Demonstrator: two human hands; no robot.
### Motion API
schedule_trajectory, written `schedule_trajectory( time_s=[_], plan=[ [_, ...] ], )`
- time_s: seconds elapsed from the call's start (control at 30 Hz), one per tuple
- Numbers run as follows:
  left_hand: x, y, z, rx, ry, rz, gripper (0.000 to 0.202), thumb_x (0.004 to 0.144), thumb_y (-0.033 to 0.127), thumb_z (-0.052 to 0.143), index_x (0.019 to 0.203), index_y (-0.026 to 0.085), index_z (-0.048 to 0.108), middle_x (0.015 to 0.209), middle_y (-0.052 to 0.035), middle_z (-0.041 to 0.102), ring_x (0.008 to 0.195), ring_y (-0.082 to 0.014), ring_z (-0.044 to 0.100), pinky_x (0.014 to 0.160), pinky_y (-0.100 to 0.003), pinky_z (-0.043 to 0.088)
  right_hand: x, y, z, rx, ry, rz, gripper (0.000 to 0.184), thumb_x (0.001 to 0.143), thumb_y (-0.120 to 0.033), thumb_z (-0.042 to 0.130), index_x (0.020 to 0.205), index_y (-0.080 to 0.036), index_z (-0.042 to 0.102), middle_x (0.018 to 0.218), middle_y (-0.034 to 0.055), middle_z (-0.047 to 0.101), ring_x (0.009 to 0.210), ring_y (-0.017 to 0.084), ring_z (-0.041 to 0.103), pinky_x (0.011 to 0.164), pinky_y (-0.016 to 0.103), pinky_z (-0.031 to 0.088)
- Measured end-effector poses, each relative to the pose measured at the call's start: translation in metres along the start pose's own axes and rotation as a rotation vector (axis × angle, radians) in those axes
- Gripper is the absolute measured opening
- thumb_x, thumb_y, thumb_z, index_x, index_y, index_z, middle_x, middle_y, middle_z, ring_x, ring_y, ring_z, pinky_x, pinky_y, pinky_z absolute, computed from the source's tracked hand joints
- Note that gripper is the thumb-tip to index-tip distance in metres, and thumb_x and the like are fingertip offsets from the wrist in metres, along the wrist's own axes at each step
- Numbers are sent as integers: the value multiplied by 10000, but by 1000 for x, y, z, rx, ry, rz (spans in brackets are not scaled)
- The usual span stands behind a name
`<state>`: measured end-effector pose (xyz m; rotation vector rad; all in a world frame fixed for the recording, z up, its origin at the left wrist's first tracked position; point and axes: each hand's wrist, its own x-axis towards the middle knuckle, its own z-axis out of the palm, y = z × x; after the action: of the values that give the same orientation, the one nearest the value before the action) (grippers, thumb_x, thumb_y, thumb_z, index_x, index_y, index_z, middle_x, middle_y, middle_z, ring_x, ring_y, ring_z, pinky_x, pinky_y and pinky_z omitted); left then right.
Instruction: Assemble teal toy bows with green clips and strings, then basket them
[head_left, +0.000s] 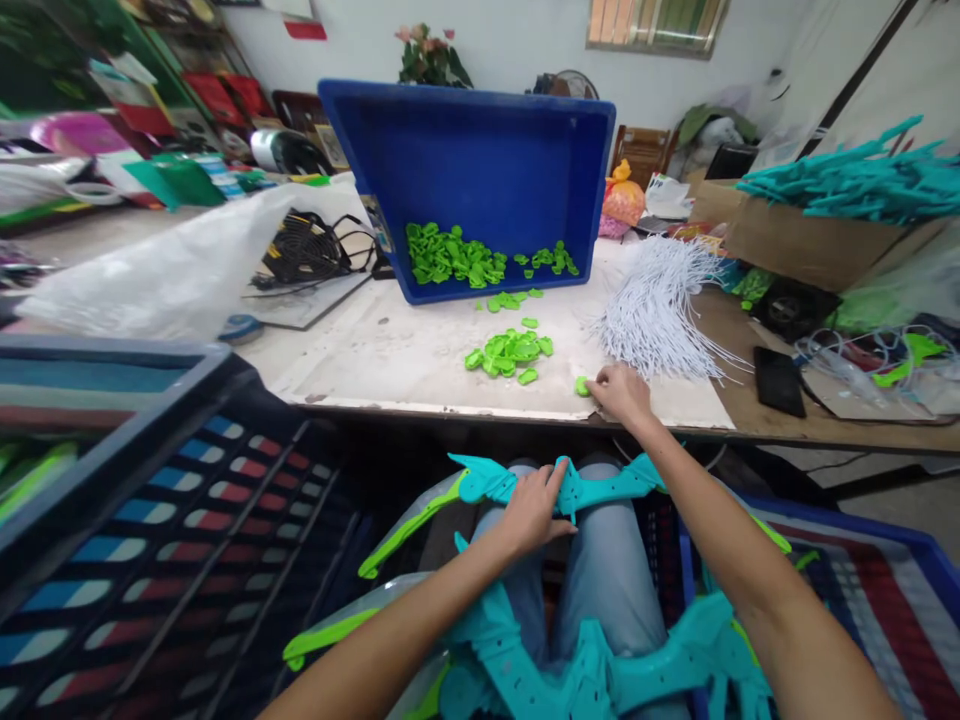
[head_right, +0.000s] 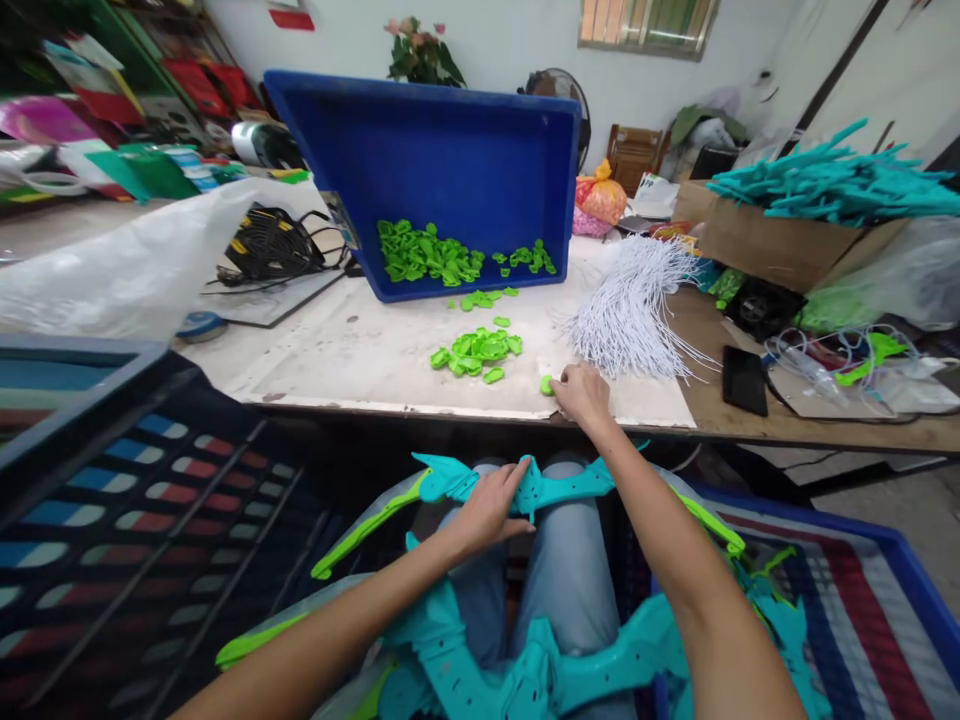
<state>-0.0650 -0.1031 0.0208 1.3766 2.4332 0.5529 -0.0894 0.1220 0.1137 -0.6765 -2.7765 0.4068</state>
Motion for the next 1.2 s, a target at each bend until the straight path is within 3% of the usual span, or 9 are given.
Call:
schedule_trajectory(
  time_s=[0.13,0.23,0.33,0.47,0.6,0.7,0.83,1.03,1.2],
  plan=[
    [-4,-6,-5,-83,8,48,859,778,394,639,1455,144,174,1294,-197,500,1214,-339,448,1018,-520,325,8,12,10,96,15,-451,199,794,-220,601,972,-174,677,1076,96,658,1057,254,542,938,378,408],
    [7,-13,-17,-236,-135,-68,636,861,296,477,1425,85,274,1252,-216,546,1161,-329,501,980,-486,360,16,19,12,101,-129,-554,233,804,-176,580,1016,-186,677,1117,81,654,1067,248,539,952,389,402],
    [28,-20,-28,-427,-211,-180,569,806,233,512,1347,90,413,1251,-178,569,1149,-310,513,981,-422,365,6,23,7,101,-149,-574,225,842,-195,559,1031,-190,682,1129,88,651,1074,255,537,964,423,388],
    [45,-28,-31,-589,-266,-178,396,782,278,543,1142,122,593,1071,-78,666,992,-243,577,876,-328,439,-55,22,6,244,-96,-635,212,889,-284,555,1052,-213,670,1116,77,658,1065,240,544,938,419,408],
    [45,-31,-26,-781,-274,-213,362,796,303,541,1092,111,625,1057,-58,671,965,-204,570,848,-291,444,-124,20,27,280,-167,-720,197,918,-265,532,1053,-215,667,1149,79,656,1048,234,546,854,399,434],
    [45,-31,-25,-946,-268,-295,392,809,321,558,1131,105,618,1043,-63,671,936,-185,566,825,-285,440,-139,20,45,260,-148,-696,182,918,-237,539,1029,-201,679,1157,86,659,1043,236,553,851,402,432],
    [46,-30,-27,-1053,-303,-386,405,815,404,570,1077,105,648,842,-29,659,747,-143,536,698,-262,421,-130,18,56,265,-186,-664,152,893,-236,588,1003,-230,692,1150,72,667,1062,231,573,857,396,446],
    [42,-29,-27,-976,-246,-253,463,738,452,647,1017,82,658,737,-9,618,709,-140,514,634,-234,392,-140,8,63,403,-136,-474,127,831,-249,660,954,-221,677,1169,87,651,1111,231,584,933,386,461],
    [43,-29,-26,-1026,-256,-376,470,711,322,685,1117,98,608,696,5,618,670,-134,554,607,-226,431,-130,-1,62,410,-344,-142,513,710,-299,754,1175,-240,545,1098,73,664,951,237,652,761,332,518]
  ],
)
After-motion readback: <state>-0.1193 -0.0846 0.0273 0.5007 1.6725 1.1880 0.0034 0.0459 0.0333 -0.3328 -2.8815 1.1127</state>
